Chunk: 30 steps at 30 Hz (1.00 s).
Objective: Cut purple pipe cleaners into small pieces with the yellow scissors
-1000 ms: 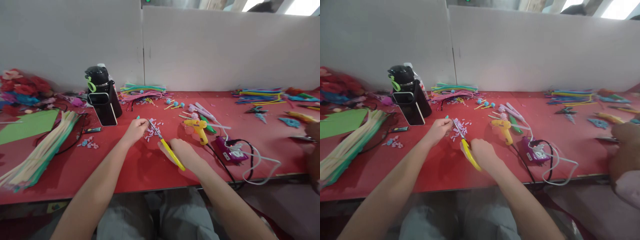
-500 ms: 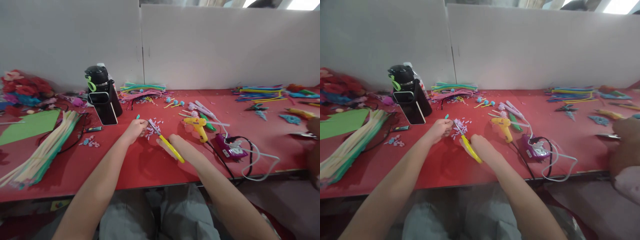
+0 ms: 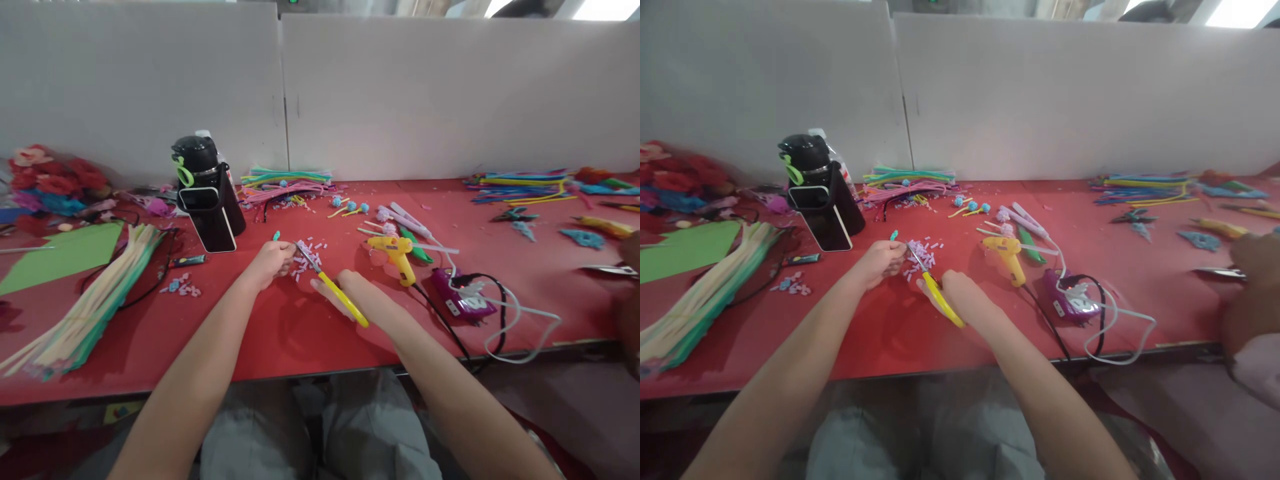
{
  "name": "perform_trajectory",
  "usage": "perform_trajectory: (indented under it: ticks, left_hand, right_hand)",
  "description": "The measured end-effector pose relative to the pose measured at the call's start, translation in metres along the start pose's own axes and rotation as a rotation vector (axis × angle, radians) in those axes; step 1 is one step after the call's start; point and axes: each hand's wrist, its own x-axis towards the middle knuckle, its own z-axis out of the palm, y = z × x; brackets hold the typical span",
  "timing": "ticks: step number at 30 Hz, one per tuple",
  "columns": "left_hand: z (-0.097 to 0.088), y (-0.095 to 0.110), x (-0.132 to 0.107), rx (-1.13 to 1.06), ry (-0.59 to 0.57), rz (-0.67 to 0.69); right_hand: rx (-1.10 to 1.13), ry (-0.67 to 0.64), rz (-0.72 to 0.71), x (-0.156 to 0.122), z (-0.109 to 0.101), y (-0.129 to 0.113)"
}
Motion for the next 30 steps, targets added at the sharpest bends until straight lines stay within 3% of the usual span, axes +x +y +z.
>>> perform_trajectory:
  ticks: [13, 24, 30]
  left_hand:
    - [-0.004, -0.001, 0.0, 0.035, -0.008, -0.013]
    - [-0.01, 0.0, 0.0, 0.096, -0.005, -0.004]
    - [-0.019, 0.005, -0.003, 0.164, -0.041, 0.008]
  right_hand:
    - [0.015, -0.026, -0.004, -0.002, -0.004, -0.002]
    - [0.091, 0.039, 0.0, -0.004, 0.003, -0.001]
    - [0.4, -0.142, -0.055, 0.003, -0.007, 0.013]
